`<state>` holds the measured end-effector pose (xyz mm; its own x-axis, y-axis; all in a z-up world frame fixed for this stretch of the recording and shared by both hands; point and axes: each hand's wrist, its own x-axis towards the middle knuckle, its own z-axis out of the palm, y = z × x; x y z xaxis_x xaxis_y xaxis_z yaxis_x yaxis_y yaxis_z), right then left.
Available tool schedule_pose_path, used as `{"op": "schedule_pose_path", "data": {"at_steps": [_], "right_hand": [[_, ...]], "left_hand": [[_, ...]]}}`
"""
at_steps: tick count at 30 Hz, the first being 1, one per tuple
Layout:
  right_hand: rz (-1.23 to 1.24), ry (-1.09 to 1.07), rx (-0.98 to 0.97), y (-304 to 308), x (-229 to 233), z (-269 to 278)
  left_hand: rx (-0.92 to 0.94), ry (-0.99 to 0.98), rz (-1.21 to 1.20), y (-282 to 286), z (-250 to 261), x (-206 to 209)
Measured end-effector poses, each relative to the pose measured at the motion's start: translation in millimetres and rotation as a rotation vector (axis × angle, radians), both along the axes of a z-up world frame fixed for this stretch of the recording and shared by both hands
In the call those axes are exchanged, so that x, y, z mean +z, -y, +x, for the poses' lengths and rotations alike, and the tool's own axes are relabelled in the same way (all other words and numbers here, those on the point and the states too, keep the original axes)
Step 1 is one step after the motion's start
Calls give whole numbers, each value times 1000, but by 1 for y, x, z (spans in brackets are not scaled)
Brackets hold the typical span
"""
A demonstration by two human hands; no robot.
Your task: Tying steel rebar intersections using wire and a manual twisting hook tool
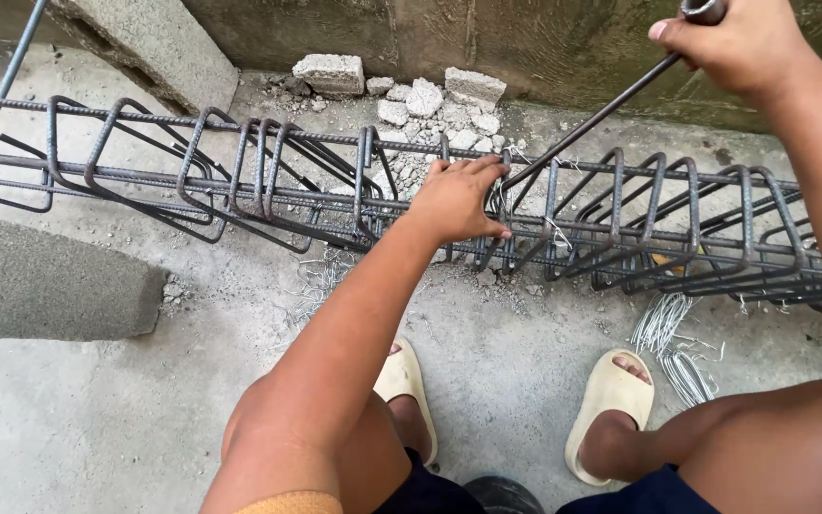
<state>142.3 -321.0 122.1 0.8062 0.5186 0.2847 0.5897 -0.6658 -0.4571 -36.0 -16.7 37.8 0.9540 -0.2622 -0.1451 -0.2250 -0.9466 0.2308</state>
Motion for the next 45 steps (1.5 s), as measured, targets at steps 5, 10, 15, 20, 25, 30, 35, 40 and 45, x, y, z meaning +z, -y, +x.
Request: {"op": "schedule_pose_path", "data": {"at_steps": [5,10,15,20,25,30,35,40,45], "right_hand": [[-70,166,162,-21,15,-10],[-2,45,94,-9,10,-10],[-99,-54,145,-4,0,10],[-16,-61,177,-18,37,2],[115,-127,186,-9,55,-17],[474,-487,-212,-23,58,-74],[605,-665,-256,-83,53,-94],[1101,-513,-355,-112,15,-53],[818,-468,-394,-128,17,-33]], "left_hand": [[-9,79,-57,-3,1,-8],[24,-73,-96,-1,2,15],[96,-21,-704,30,30,18],[255,19,-922,51,58,3],[343,-25,-870,56,46,36],[403,19,-835,60,55,23],[411,-42,-658,71,46,34],[409,7,-874,57,45,39],[142,-4,-516,28,29,34]]}}
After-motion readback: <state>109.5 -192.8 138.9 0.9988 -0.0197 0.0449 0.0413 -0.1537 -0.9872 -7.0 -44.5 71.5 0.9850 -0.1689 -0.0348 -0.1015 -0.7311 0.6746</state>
